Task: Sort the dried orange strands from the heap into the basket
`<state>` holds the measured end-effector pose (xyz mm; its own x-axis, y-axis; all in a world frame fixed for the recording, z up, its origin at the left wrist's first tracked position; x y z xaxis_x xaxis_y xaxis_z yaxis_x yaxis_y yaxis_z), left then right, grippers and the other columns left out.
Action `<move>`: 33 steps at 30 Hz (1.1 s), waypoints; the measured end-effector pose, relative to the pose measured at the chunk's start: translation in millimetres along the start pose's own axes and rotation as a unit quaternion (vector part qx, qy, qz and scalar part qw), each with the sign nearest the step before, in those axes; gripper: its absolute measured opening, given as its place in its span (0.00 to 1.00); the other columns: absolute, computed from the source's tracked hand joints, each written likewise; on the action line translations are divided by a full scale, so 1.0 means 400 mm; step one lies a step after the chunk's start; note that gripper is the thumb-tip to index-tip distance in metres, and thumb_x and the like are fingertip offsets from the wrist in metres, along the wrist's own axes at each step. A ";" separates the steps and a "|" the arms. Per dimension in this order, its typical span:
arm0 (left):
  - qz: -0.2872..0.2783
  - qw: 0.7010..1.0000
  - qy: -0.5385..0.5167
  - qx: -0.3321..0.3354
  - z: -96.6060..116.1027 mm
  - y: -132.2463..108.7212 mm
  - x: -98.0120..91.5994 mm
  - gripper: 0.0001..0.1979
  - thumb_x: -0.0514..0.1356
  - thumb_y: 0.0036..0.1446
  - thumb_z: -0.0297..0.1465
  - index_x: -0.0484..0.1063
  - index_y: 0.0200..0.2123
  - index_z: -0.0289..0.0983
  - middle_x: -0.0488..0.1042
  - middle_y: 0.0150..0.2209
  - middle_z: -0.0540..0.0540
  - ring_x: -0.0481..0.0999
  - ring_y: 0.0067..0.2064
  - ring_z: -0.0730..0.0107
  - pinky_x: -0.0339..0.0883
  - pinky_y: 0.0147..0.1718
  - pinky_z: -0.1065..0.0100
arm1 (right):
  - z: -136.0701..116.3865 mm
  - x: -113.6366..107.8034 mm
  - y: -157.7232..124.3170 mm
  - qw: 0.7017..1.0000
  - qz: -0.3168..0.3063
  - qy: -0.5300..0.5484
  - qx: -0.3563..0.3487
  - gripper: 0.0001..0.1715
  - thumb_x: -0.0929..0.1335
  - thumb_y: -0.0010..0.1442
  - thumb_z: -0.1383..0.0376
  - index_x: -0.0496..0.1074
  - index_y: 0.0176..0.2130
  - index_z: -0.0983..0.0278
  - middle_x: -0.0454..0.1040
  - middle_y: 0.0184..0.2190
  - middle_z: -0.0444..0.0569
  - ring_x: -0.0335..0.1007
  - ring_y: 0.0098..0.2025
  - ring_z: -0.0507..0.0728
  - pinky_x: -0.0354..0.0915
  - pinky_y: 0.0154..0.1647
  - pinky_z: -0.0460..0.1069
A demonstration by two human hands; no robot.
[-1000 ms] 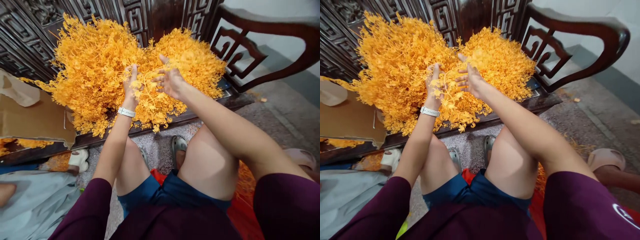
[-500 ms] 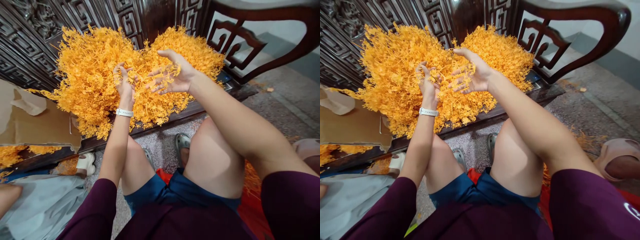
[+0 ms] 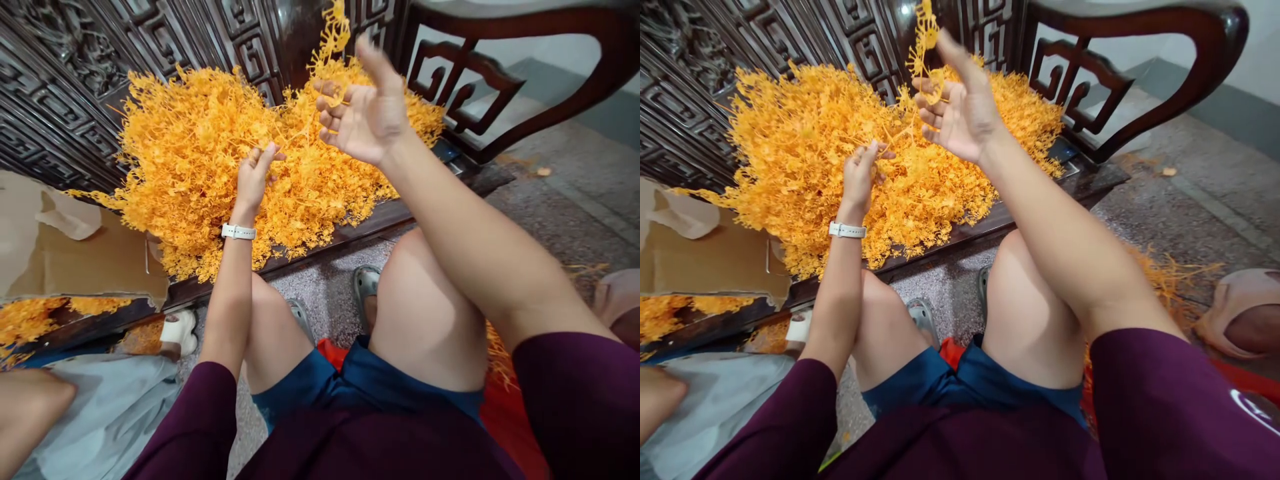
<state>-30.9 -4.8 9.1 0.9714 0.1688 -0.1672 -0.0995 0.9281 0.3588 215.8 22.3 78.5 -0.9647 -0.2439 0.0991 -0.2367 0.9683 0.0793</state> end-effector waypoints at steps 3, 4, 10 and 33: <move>0.020 0.999 0.039 0.019 -0.014 0.008 -0.004 0.25 0.63 0.60 0.58 0.75 0.44 0.43 0.79 0.53 0.38 0.77 0.55 0.55 0.74 0.46 0.60 | 0.028 -0.002 0.039 0.997 -0.046 0.039 -0.039 0.25 0.72 0.55 0.38 0.74 0.43 0.50 0.71 0.27 0.46 0.68 0.35 0.60 0.64 0.35 0.55; 0.041 0.998 0.047 0.016 -0.024 0.014 -0.010 0.24 0.63 0.60 0.57 0.75 0.47 0.44 0.78 0.55 0.39 0.76 0.56 0.55 0.74 0.47 0.60 | 0.040 -0.005 0.053 0.996 -0.060 0.054 -0.048 0.21 0.73 0.57 0.43 0.74 0.42 0.52 0.70 0.27 0.45 0.66 0.34 0.58 0.63 0.35 0.54; 0.207 0.976 0.052 -0.051 -0.032 0.031 -0.065 0.26 0.52 0.71 0.50 0.62 0.65 0.46 0.67 0.65 0.38 0.69 0.66 0.54 0.71 0.58 0.52 | 0.081 -0.024 0.093 0.996 -0.048 0.068 -0.029 0.13 0.75 0.58 0.54 0.72 0.37 0.56 0.68 0.27 0.44 0.61 0.30 0.54 0.61 0.33 0.52; 0.104 0.977 -0.178 -0.060 -0.045 0.032 0.082 0.25 0.72 0.50 0.57 0.77 0.40 0.46 0.76 0.37 0.47 0.76 0.37 0.68 0.70 0.36 0.65 | 0.137 0.078 0.091 0.949 -0.236 -0.197 -0.068 0.15 0.78 0.62 0.65 0.70 0.33 0.63 0.72 0.22 0.43 0.76 0.30 0.53 0.71 0.29 0.44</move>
<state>-4.3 18.4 -8.3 0.9386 0.2526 0.2352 -0.3074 0.9216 0.2370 170.7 53.0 30.1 -0.7297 -0.5838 -0.3559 -0.6618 0.7339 0.1531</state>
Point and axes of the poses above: each hand's wrist, its own y-axis towards the middle knuckle, its own x-axis out of the palm, z = x × y, the point moved 1 cm from there along y, towards the middle knuckle
